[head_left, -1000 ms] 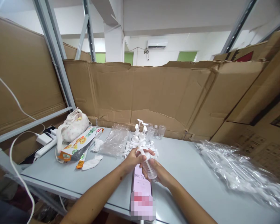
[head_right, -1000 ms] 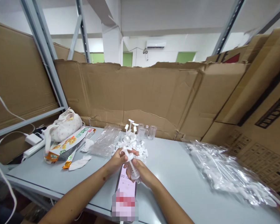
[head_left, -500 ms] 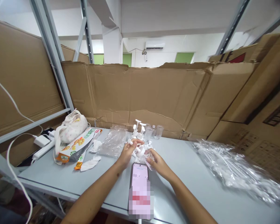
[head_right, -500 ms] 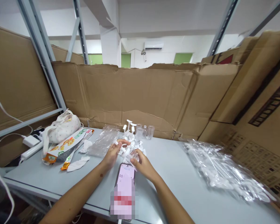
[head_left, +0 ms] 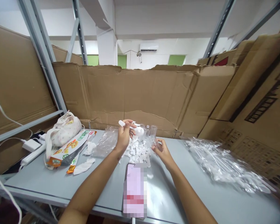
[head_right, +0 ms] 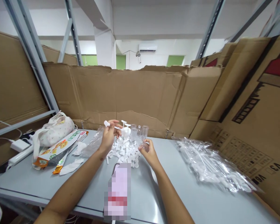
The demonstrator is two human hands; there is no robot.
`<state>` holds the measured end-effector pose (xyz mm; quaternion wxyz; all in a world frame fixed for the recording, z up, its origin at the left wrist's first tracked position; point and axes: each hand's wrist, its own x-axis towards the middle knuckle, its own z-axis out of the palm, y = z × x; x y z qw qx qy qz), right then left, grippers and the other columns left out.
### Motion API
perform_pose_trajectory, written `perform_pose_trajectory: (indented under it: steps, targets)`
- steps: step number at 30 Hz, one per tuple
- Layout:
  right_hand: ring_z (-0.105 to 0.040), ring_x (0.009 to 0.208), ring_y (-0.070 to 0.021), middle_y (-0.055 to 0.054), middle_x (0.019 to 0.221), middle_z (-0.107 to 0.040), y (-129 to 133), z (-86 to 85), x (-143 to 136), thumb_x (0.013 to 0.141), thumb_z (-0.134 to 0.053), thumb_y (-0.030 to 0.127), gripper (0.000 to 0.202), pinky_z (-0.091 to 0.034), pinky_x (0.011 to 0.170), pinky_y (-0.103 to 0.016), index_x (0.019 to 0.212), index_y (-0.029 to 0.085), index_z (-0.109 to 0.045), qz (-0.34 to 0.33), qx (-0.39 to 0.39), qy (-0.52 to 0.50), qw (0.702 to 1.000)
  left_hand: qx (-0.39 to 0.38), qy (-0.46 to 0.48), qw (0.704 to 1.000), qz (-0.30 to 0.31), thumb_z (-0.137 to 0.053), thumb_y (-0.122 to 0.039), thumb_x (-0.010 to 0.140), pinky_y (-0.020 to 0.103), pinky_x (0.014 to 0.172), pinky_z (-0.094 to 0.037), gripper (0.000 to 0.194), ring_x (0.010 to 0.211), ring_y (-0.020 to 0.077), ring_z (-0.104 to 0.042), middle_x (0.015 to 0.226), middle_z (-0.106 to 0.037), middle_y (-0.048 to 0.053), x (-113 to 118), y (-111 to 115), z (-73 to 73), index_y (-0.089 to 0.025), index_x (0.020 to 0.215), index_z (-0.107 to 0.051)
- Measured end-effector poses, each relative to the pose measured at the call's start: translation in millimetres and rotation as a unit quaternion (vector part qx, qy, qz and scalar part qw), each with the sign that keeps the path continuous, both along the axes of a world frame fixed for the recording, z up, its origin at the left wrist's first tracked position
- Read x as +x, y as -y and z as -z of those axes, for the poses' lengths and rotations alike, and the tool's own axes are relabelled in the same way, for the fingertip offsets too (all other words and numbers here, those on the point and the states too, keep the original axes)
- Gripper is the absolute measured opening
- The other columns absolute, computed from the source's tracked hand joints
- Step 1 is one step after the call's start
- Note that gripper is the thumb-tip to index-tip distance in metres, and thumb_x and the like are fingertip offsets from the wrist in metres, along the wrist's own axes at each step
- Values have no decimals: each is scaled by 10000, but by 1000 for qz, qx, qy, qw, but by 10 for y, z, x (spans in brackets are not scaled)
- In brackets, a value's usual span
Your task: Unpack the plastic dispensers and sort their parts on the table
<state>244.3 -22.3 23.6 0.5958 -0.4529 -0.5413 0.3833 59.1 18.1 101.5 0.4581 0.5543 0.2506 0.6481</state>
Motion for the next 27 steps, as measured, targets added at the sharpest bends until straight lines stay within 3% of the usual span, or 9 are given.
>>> perform_pose_trajectory:
  steps: [3,6,9,12,22,27]
  targets:
    - [-505,627,-133,10,809,-554,-95,46,91,659,-675,431,452,-385,542,-251,1007,246,-453,120,5,-18,993,-10,-21,1000,19,-455,-498,834,184,459,-399,348,521,86,-553,717,-586,4,127,-123,-24,-181,976,-450]
    - [-521,607,-134,-3,831,-552,-146,62,159,640,-673,478,512,-365,483,-237,1054,240,-488,186,5,-31,982,-26,-82,994,68,-561,-297,808,197,563,-455,244,583,76,-568,758,-602,5,331,-278,78,-173,989,-453]
    - [-548,615,-141,-12,854,-562,-161,68,186,631,-671,497,538,-366,464,-229,1068,237,-497,209,-5,-37,977,-43,-167,978,116,-509,-159,813,220,620,-473,114,613,75,-572,800,-613,30,568,-427,215,-145,925,-496]
    - [-563,615,-142,-15,864,-573,-165,78,186,632,-668,501,544,-374,461,-225,1074,235,-495,214,-15,-40,976,-46,-227,963,138,-446,-132,829,243,651,-482,100,621,77,-571,809,-614,38,757,-535,324,-127,887,-528]
    - [-561,594,-137,-15,840,-576,-153,56,155,623,-678,491,544,-372,446,-216,1057,216,-500,216,-11,-55,975,-24,-236,965,116,-461,-144,808,210,636,-454,154,681,91,-569,882,-591,44,925,-662,529,-137,937,-543]
    - [-570,613,-127,-8,885,-555,-138,29,214,671,-648,440,511,-394,467,-213,1099,236,-457,281,20,-79,956,-45,-245,962,116,-412,-121,832,201,651,-467,217,685,76,-572,917,-589,50,1019,-723,627,-148,1032,-491]
